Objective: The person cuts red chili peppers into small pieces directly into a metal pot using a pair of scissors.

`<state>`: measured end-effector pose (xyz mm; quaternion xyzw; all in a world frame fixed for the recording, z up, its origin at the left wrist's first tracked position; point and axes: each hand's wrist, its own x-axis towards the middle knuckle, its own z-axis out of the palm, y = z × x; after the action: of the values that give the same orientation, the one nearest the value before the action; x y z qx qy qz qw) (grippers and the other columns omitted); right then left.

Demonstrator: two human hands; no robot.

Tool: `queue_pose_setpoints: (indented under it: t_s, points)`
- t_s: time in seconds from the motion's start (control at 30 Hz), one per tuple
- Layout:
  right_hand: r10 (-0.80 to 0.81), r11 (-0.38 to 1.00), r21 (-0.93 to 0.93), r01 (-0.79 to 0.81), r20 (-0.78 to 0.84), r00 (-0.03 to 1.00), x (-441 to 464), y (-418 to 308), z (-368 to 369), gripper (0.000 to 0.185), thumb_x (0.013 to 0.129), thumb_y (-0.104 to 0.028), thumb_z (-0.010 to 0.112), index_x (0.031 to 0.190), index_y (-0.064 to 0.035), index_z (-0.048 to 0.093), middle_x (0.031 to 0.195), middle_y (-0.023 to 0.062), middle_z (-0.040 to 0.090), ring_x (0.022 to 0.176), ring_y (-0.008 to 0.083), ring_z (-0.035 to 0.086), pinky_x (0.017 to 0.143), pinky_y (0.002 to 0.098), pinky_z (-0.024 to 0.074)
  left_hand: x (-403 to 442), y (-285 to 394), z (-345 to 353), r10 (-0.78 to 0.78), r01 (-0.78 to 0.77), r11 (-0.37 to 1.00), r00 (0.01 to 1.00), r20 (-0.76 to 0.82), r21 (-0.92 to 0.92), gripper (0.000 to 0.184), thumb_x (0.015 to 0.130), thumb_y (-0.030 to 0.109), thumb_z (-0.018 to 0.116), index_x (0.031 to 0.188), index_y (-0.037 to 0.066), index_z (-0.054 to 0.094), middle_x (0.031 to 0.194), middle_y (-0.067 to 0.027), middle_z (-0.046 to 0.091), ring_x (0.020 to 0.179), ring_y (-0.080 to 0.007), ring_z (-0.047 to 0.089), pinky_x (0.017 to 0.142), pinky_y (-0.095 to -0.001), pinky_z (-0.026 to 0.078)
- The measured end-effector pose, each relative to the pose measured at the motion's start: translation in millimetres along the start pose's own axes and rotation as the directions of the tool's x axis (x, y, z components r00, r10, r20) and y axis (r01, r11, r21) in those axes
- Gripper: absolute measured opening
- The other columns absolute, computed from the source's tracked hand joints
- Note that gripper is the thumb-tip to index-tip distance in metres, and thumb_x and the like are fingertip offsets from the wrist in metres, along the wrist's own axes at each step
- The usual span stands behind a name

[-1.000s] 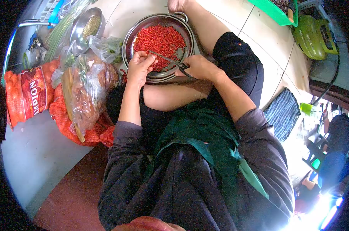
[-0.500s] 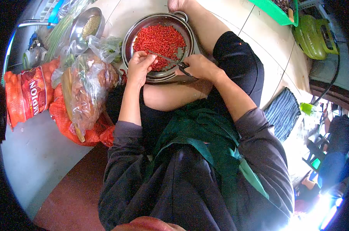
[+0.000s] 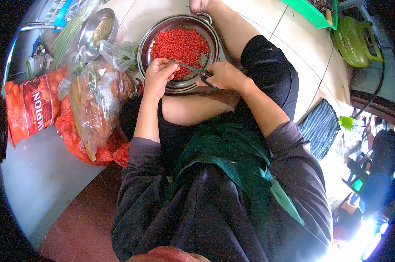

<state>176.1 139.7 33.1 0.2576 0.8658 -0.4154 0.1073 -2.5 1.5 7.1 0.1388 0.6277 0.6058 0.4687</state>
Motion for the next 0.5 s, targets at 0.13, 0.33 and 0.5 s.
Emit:
queue_pose_setpoints:
  t_s: [0.13,0.33,0.5]
  points:
    - [-0.002,0.997,0.074,0.004,-0.028,1.000,-1.4,4.3,0.9,0.053,0.072,-0.052,0.065,0.083,0.0006,0.065,0.081,0.0237,0.062,0.081,0.0374,0.061,0.072,0.0414,0.0467,-2.3,3.2,1.6,-0.013,0.013,0.999,1.000,-0.007,-0.034,0.022,0.080,0.004,0.064,0.094,0.008,0.048,0.091,-0.0077,0.064,0.083,-0.0134,0.063,0.060,-0.0191,0.047]
    - [0.037,0.998,0.049,-0.038,0.019,0.999,-1.3,-0.9,1.0,0.054,0.071,-0.051,0.065,0.080,0.0018,0.064,0.078,0.0251,0.061,0.080,0.0373,0.061,0.071,0.0411,0.0465,0.3,-0.3,-0.1,0.007,-0.007,1.000,1.000,-0.006,-0.010,0.022,0.080,0.004,0.064,0.094,0.008,0.048,0.092,-0.0081,0.064,0.084,-0.0138,0.063,0.063,-0.0199,0.047]
    - [0.013,1.000,-0.009,-0.013,-0.031,0.999,1.1,2.8,3.0,0.048,0.073,-0.046,0.068,0.080,0.0007,0.064,0.063,0.0173,0.059,0.060,0.0256,0.058,0.059,0.0365,0.0430,0.0,0.5,2.0,0.013,-0.013,1.000,1.000,-0.002,0.004,0.023,0.080,0.003,0.064,0.094,0.008,0.048,0.090,-0.0083,0.064,0.083,-0.0141,0.063,0.063,-0.0206,0.047]
